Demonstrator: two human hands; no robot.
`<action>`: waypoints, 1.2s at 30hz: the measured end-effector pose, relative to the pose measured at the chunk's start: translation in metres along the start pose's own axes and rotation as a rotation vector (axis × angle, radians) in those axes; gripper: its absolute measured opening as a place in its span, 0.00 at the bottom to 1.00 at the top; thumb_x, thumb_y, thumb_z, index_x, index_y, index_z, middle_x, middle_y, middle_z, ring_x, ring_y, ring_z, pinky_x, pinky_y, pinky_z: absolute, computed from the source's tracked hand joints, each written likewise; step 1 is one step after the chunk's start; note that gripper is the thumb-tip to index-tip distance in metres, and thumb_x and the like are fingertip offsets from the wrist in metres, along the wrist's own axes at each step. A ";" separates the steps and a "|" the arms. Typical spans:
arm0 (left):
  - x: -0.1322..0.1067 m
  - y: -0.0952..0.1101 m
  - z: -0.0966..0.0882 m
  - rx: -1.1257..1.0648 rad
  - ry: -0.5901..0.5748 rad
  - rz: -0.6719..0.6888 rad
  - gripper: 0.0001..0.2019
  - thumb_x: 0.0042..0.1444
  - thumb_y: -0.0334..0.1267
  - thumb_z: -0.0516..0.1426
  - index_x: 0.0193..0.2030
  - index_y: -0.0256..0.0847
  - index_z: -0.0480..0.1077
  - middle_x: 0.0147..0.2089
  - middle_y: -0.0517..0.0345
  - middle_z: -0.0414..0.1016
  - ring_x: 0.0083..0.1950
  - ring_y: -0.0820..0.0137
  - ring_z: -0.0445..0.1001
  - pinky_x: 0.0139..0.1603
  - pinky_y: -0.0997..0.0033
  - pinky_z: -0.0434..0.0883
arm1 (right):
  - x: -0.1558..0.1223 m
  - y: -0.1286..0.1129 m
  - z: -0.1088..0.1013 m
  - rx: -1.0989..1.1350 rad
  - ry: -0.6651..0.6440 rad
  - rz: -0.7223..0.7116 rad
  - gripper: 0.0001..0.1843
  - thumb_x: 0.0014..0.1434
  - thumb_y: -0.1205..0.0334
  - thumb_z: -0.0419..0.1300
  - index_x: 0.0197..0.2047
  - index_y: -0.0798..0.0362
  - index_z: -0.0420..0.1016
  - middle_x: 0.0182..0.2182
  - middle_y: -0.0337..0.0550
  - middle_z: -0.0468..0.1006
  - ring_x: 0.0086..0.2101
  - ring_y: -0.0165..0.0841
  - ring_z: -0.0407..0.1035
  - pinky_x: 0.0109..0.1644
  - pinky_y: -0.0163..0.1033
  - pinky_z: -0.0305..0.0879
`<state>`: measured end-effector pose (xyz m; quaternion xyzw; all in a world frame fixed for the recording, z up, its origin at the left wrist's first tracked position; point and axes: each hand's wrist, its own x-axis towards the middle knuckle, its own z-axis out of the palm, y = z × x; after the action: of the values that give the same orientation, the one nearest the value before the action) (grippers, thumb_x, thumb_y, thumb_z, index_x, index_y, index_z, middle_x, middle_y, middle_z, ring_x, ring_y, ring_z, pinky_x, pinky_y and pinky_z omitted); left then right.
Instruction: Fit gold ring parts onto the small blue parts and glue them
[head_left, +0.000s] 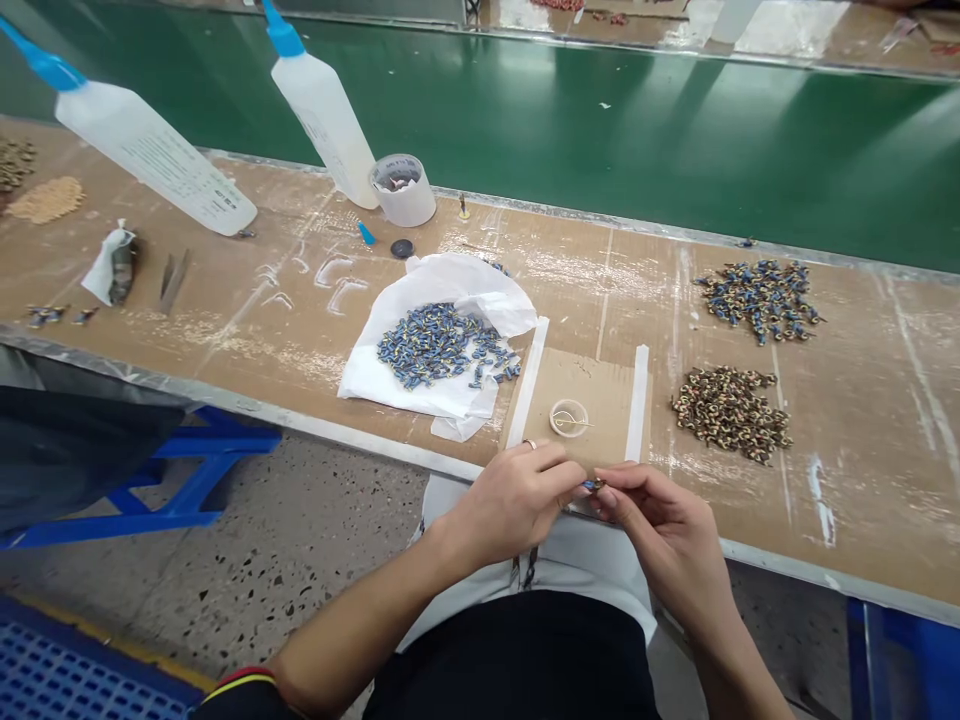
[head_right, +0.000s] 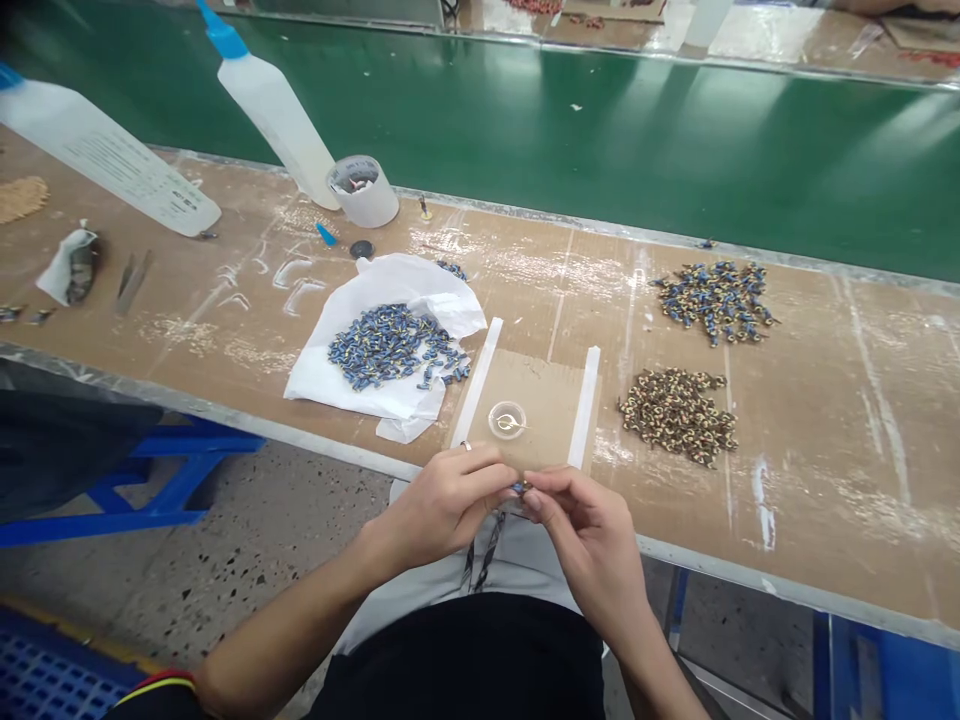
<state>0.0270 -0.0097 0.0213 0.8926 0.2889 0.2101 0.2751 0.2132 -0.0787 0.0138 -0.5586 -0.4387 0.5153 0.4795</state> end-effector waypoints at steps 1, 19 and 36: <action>0.001 -0.002 0.001 -0.010 0.011 0.003 0.13 0.70 0.33 0.48 0.38 0.36 0.71 0.33 0.56 0.70 0.34 0.70 0.67 0.35 0.72 0.65 | 0.002 0.000 -0.001 -0.001 -0.011 0.016 0.06 0.62 0.59 0.65 0.42 0.51 0.80 0.32 0.43 0.81 0.31 0.32 0.76 0.35 0.35 0.78; 0.008 -0.018 0.012 0.088 -0.044 0.140 0.12 0.63 0.28 0.49 0.29 0.39 0.66 0.27 0.59 0.66 0.29 0.70 0.65 0.33 0.69 0.62 | 0.016 0.010 -0.011 -0.285 -0.242 -0.093 0.09 0.68 0.61 0.56 0.33 0.51 0.70 0.30 0.42 0.78 0.29 0.32 0.75 0.34 0.35 0.73; 0.008 -0.017 0.006 -0.136 0.014 0.047 0.13 0.68 0.32 0.50 0.32 0.37 0.69 0.29 0.58 0.69 0.33 0.70 0.66 0.35 0.71 0.64 | 0.015 0.010 -0.016 -0.171 -0.205 -0.010 0.06 0.66 0.60 0.60 0.38 0.51 0.76 0.32 0.43 0.80 0.29 0.30 0.74 0.32 0.32 0.72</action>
<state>0.0295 0.0046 0.0075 0.8769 0.2546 0.2418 0.3282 0.2308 -0.0668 0.0021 -0.5396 -0.5304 0.5283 0.3853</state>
